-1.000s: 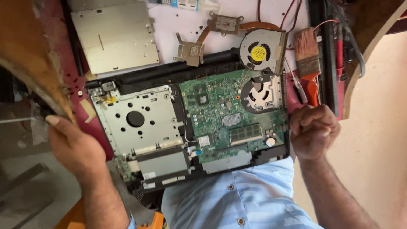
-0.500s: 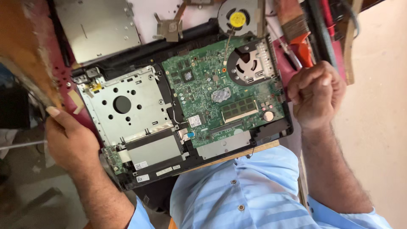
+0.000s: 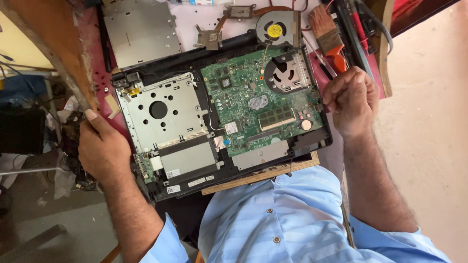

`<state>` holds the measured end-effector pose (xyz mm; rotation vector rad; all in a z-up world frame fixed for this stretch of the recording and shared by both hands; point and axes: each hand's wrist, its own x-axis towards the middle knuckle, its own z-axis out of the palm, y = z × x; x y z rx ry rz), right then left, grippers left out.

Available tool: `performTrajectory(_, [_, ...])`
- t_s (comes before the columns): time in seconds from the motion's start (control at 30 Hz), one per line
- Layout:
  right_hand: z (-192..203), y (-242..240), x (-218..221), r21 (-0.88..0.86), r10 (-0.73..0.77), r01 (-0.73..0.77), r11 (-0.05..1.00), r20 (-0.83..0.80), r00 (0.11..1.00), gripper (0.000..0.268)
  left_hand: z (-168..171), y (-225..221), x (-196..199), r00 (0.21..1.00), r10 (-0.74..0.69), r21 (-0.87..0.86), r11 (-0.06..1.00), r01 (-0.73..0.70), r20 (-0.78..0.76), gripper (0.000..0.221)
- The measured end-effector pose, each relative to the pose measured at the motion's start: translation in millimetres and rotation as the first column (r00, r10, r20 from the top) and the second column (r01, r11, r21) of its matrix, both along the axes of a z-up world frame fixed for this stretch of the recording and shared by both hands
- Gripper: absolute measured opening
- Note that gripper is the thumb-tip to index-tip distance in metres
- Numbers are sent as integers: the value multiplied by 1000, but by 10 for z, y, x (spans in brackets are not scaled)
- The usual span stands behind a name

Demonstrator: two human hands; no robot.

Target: The person works on the internal components of a laptop, handling cables and small parts by hand and using a screwdriver to secure components inside the chassis.

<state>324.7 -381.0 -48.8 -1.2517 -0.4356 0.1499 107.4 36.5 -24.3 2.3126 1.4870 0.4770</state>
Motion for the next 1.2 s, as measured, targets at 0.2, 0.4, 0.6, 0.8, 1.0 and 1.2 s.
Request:
performTrajectory(0.2, [-12,0,16,-44,-25,25,999,5,1000,51,3,8,-34,999,-35,43,998,35,4,55])
performTrajectory(0.4, [13,21,-8,-30,-47,48,998,33,998,51,0,22,-27,999,-22,27,999,23,-23,55])
performTrajectory(0.6, [7,-12,1,-16,-19,19,1000,1,1000,53,-77,45,-49,999,-36,45,998,35,5,56])
performTrajectory(0.8, [16,-3,11,-19,-9,10,1000,36,999,56,-43,28,-12,998,-66,71,995,66,-6,59])
performTrajectory(1.0, [37,3,71,-45,-23,23,999,4,1000,53,-10,-18,-33,995,-95,38,995,94,13,59])
performTrajectory(1.2, [36,-67,52,-36,-42,39,999,-88,995,58,-129,41,-154,926,-352,147,932,333,134,56])
